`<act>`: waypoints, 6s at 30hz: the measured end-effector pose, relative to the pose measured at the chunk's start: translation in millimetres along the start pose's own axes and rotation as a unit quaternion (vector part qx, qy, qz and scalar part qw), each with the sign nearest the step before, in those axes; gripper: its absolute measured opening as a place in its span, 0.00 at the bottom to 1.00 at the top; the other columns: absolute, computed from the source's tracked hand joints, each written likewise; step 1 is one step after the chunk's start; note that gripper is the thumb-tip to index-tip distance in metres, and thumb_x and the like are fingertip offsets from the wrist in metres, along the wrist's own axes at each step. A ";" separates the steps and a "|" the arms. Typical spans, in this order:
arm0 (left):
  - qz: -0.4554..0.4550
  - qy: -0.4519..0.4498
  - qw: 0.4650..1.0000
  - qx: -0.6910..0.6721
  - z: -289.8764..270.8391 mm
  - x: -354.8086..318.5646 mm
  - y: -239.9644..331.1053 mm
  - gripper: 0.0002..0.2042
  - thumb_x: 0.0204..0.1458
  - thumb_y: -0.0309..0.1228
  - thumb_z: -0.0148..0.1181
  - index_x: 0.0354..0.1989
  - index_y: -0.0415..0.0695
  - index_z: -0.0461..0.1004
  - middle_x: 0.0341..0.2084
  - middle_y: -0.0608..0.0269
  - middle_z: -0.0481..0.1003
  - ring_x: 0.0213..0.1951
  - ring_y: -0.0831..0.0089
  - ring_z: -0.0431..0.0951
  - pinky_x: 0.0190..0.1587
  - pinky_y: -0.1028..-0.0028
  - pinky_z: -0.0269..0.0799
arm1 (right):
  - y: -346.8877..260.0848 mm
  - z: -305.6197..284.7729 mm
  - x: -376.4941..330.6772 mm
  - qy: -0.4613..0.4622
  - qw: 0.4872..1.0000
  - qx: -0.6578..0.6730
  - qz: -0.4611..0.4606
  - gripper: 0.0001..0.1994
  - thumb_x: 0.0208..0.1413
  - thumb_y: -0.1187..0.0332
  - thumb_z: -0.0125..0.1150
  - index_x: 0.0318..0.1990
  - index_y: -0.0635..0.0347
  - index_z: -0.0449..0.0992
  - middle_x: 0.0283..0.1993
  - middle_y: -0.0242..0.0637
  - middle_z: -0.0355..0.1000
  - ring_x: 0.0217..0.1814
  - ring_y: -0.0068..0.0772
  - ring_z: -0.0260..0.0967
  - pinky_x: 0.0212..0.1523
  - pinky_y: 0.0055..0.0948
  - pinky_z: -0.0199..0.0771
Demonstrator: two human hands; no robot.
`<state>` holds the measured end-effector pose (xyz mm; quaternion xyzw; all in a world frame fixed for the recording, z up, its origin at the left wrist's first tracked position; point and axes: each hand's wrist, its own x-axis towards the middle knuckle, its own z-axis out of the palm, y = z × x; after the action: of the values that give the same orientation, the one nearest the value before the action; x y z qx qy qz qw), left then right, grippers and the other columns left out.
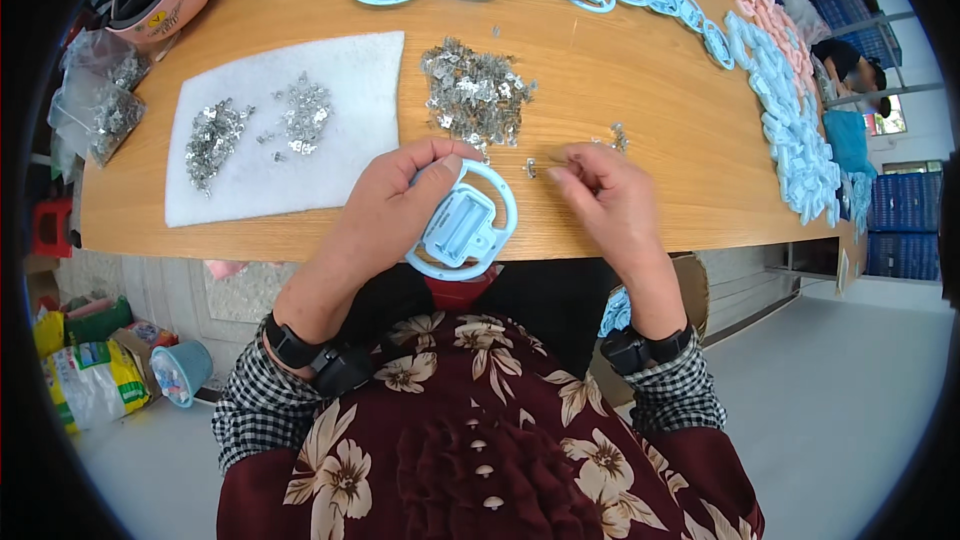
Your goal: Manually assemble small metal components into blue plastic ring-shaped housings using a thin metal tool.
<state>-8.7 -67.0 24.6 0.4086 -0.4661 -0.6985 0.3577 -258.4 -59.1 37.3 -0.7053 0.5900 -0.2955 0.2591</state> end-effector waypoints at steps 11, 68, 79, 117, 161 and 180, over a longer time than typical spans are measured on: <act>0.006 0.007 0.999 0.037 15.0 8.2 -3.8 0.12 0.67 0.34 0.49 0.49 0.40 0.75 0.36 0.71 0.77 0.36 0.87 0.75 0.40 0.83 0.73 | -4.9 7.9 -0.1 0.025 0.992 0.123 -0.026 0.06 0.54 0.74 0.68 0.37 0.63 0.79 0.27 0.35 0.73 0.24 0.24 0.67 0.27 0.24 0.68; 0.039 0.056 0.987 0.145 19.9 14.6 -17.5 0.10 0.65 0.29 0.51 0.47 0.38 0.76 0.33 0.70 0.78 0.34 0.86 0.75 0.37 0.82 0.72 | 1.1 19.7 -16.9 -0.054 0.976 0.211 0.024 0.05 0.56 0.74 0.63 0.36 0.64 0.73 0.27 0.20 0.64 0.28 0.10 0.56 0.29 0.16 0.59; 0.008 0.058 0.985 0.164 22.3 15.0 -11.4 0.11 0.64 0.30 0.51 0.47 0.38 0.76 0.32 0.69 0.78 0.33 0.86 0.75 0.36 0.82 0.71 | -16.2 23.0 -16.9 -0.027 0.994 0.079 -0.064 0.04 0.51 0.76 0.63 0.33 0.60 0.74 0.25 0.35 0.70 0.25 0.32 0.70 0.26 0.30 0.70; 0.031 0.075 0.968 0.237 23.0 15.1 -15.4 0.13 0.65 0.32 0.50 0.46 0.38 0.77 0.34 0.66 0.79 0.36 0.82 0.76 0.41 0.78 0.73 | -24.5 20.8 -20.4 -0.033 0.997 0.013 -0.073 0.06 0.51 0.74 0.64 0.36 0.59 0.75 0.28 0.41 0.72 0.30 0.46 0.71 0.30 0.37 0.71; 0.088 0.060 0.994 -0.012 42.8 20.9 -8.6 0.18 0.67 0.35 0.45 0.56 0.34 0.72 0.49 0.59 0.76 0.50 0.74 0.75 0.56 0.74 0.68 | -5.8 7.8 -24.4 -0.113 0.807 0.552 0.177 0.14 0.68 0.60 0.53 0.51 0.61 0.72 0.35 0.25 0.73 0.31 0.11 0.70 0.27 0.15 0.73; 0.155 -0.073 0.908 0.383 38.2 6.2 27.0 0.23 0.54 0.24 0.50 0.61 0.38 0.68 0.47 0.46 0.75 0.48 0.63 0.78 0.52 0.69 0.71 | -17.3 -11.4 -20.0 -0.179 0.854 0.445 0.204 0.14 0.68 0.57 0.53 0.46 0.60 0.75 0.26 0.19 0.68 0.21 0.06 0.57 0.20 0.12 0.55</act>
<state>-42.6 -67.1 57.5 0.3844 -0.7803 -0.4298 0.2420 -257.5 -36.7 55.4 -0.4196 0.4696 -0.3353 0.7007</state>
